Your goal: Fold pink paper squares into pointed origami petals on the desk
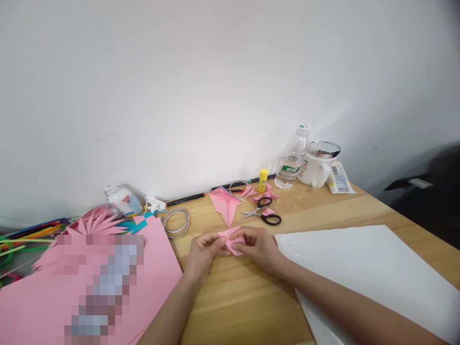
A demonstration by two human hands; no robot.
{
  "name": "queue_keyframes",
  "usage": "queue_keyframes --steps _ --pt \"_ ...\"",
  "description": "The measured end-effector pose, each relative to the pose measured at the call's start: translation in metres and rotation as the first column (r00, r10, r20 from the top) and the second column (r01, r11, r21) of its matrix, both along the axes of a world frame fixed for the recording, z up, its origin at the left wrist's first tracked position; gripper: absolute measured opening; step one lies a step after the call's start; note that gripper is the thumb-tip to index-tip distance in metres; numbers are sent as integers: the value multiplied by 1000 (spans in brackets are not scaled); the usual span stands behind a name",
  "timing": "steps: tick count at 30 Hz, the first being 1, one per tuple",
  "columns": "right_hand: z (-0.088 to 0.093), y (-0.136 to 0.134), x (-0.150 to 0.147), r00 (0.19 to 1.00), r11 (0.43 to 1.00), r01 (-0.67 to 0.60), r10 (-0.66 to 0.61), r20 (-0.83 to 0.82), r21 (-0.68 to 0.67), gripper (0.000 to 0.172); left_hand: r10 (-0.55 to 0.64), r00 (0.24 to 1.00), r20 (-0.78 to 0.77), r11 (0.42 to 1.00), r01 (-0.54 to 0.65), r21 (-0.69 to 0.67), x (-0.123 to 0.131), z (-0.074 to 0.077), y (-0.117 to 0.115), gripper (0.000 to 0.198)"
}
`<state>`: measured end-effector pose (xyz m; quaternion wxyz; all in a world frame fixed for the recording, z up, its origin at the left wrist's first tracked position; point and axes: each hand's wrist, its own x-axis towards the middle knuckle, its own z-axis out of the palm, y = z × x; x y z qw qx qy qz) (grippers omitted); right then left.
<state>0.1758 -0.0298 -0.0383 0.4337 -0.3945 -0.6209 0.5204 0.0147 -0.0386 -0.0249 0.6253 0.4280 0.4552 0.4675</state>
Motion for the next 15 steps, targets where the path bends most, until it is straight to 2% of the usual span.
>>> queue_keyframes --steps 7,15 --pt "-1 0 0 1000 1000 -8 8 2 -10 14 8 1000 6 1000 -8 -11 -2 2 1 13" --pt "0 -1 0 1000 1000 -12 12 0 -19 12 81 997 -10 995 -81 -49 -4 -1 3 15"
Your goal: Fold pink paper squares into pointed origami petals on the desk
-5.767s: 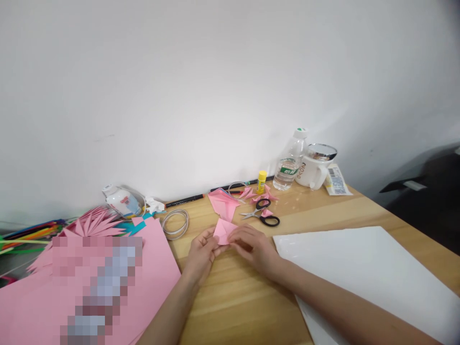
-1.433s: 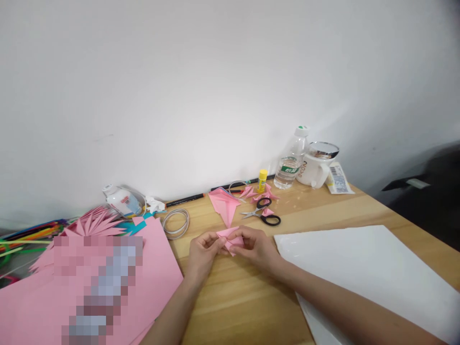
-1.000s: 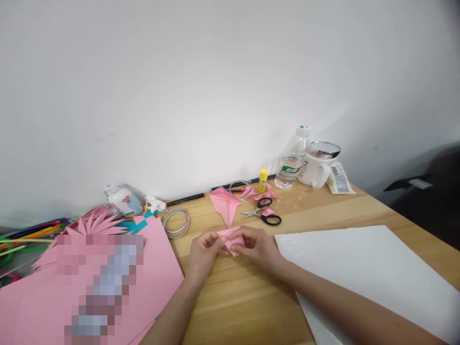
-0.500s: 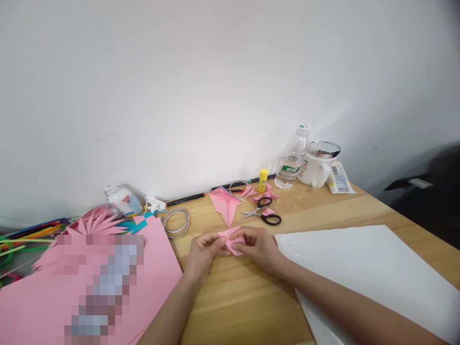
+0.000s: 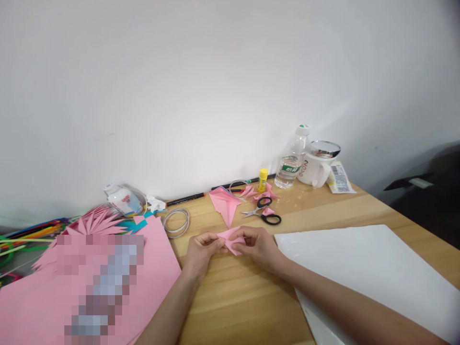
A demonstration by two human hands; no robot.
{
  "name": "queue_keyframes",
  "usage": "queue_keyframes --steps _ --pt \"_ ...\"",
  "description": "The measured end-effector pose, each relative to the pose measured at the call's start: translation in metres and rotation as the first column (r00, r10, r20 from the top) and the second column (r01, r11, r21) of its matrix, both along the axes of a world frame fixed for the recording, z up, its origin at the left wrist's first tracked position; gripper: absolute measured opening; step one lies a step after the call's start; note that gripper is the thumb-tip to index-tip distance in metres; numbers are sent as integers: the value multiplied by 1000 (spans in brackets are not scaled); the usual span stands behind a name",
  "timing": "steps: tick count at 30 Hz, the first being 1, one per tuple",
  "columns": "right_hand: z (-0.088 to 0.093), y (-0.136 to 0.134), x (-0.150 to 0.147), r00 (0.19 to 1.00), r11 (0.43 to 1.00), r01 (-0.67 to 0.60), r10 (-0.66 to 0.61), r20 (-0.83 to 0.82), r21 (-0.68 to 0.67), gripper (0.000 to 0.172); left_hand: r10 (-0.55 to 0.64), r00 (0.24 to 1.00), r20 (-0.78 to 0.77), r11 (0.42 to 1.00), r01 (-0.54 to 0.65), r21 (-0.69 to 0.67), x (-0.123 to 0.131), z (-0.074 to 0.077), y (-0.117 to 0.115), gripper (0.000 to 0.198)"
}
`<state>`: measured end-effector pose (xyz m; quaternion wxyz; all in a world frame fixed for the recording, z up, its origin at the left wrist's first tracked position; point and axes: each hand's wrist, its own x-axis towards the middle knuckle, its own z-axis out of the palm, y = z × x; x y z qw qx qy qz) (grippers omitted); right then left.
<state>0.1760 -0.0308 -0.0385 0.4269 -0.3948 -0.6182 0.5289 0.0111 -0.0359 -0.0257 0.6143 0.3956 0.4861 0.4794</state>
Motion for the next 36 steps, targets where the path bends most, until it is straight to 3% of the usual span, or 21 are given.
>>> queue_keyframes --steps 4,11,16,36 --pt "2 1 -1 999 1000 2 -3 -41 -8 15 -10 1000 10 1000 10 1 -1 0 0 15" --pt "7 1 2 999 991 -16 11 42 133 22 14 999 34 1000 -14 -4 -1 2 1 19" --pt "11 1 3 997 989 -50 40 73 141 31 14 998 59 1000 -13 -10 0 4 0 17" --pt "10 1 2 998 991 -41 34 54 129 27 49 998 47 999 -49 -10 1 8 -2 16"
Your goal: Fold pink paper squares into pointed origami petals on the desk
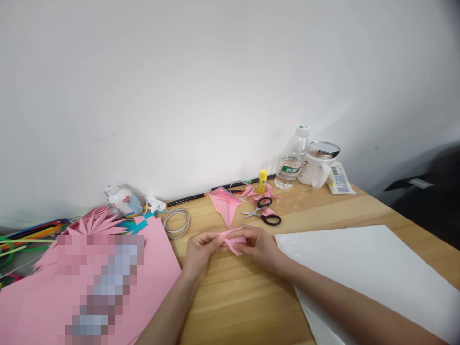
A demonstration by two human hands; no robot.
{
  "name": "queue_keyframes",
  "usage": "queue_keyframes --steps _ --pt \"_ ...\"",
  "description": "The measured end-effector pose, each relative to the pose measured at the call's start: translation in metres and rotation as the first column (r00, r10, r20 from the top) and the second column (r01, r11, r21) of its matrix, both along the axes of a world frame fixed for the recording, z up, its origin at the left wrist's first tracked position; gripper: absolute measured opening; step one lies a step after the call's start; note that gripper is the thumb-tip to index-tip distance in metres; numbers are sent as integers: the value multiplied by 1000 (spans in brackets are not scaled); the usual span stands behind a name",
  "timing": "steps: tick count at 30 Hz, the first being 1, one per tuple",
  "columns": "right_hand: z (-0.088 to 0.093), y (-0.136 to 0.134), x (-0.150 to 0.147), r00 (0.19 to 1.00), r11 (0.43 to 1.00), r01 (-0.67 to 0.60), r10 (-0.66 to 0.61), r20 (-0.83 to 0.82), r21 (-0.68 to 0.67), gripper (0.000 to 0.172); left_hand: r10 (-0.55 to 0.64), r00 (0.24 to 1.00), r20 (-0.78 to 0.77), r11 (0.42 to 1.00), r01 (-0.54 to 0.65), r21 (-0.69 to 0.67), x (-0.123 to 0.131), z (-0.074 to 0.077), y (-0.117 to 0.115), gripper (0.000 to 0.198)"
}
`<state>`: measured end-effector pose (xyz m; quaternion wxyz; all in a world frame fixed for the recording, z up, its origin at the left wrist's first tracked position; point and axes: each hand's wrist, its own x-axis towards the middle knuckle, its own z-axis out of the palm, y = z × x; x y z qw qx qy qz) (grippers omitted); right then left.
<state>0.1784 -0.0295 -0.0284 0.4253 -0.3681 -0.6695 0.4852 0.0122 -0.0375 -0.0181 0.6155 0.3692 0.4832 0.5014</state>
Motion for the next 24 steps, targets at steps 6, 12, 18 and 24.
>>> queue_keyframes --steps 6,12,18,24 --pt "0 0 0 1000 1000 -5 5 -13 -6 26 -8 1000 -14 1000 8 15 -1 -1 2 15" --pt "-2 1 1 1000 1000 -8 9 11 -8 29 -61 998 -2 998 61 33 -5 -8 5 17" --pt "-3 2 0 1000 1000 -2 2 3 -21 31 -22 1000 1 1000 22 14 -5 -6 4 17" --pt "0 0 -1 1000 999 -22 22 1 -30 29 -47 999 1 999 47 11 -2 -2 1 19"
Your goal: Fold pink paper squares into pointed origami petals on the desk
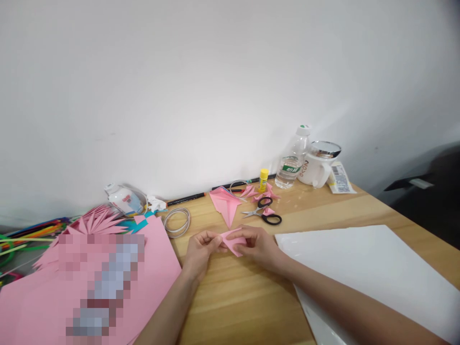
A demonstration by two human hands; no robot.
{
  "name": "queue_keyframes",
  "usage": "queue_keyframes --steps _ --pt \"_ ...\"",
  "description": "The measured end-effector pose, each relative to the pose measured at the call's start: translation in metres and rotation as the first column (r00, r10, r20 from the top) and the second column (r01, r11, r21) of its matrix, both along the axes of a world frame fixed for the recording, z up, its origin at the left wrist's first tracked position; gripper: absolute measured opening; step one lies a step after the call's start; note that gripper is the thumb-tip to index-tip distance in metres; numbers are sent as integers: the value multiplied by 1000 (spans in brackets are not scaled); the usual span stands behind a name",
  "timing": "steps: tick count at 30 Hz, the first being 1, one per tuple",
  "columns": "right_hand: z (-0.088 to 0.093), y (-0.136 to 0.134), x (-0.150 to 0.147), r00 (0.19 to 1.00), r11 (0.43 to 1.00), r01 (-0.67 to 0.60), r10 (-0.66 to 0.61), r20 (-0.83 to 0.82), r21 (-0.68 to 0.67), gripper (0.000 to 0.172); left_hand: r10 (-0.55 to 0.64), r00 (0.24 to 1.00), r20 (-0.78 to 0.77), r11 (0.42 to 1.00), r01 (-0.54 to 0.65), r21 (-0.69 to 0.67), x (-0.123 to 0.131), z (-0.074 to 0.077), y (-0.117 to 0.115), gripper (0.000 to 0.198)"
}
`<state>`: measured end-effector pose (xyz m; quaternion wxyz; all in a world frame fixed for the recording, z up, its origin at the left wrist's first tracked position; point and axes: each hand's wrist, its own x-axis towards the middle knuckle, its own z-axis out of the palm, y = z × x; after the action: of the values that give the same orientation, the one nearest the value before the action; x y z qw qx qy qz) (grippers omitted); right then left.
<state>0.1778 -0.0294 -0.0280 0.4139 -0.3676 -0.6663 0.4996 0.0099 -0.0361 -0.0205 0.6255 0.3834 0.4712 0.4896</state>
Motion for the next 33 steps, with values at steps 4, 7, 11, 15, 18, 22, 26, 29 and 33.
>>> queue_keyframes --steps 4,7,11,15,18,22,26,29,33 --pt "-4 1 1 1000 1000 1 -1 -21 -18 29 -17 998 55 1000 18 -10 1 4 -1 19" --pt "-7 2 1 1000 1000 15 -16 -27 -24 30 -19 997 78 1000 19 -3 1 6 0 20" --pt "-8 2 1 1000 999 14 -14 -18 -38 30 -36 996 87 999 36 -1 0 5 2 26" --pt "-7 2 1 999 999 2 -3 -40 -37 30 -105 995 4 994 104 35 1 2 1 22" --pt "-6 1 0 1000 998 7 -8 -22 -59 29 -84 992 -94 995 89 49 1 0 0 19" --pt "-7 0 -2 997 986 -36 24 -73 -163 28 -67 992 -105 996 73 53 1 -1 -1 21" --pt "-10 1 -3 984 972 -104 70 -164 -212 27 -48 990 -132 997 56 60 3 -2 -1 27" --pt "-12 2 -3 986 971 -77 41 -161 -226 27 -45 984 -170 996 58 70 4 -1 -1 25" --pt "-13 2 -3 986 966 -72 32 -163 -248 28 -94 981 -168 993 103 49 5 2 -2 25"
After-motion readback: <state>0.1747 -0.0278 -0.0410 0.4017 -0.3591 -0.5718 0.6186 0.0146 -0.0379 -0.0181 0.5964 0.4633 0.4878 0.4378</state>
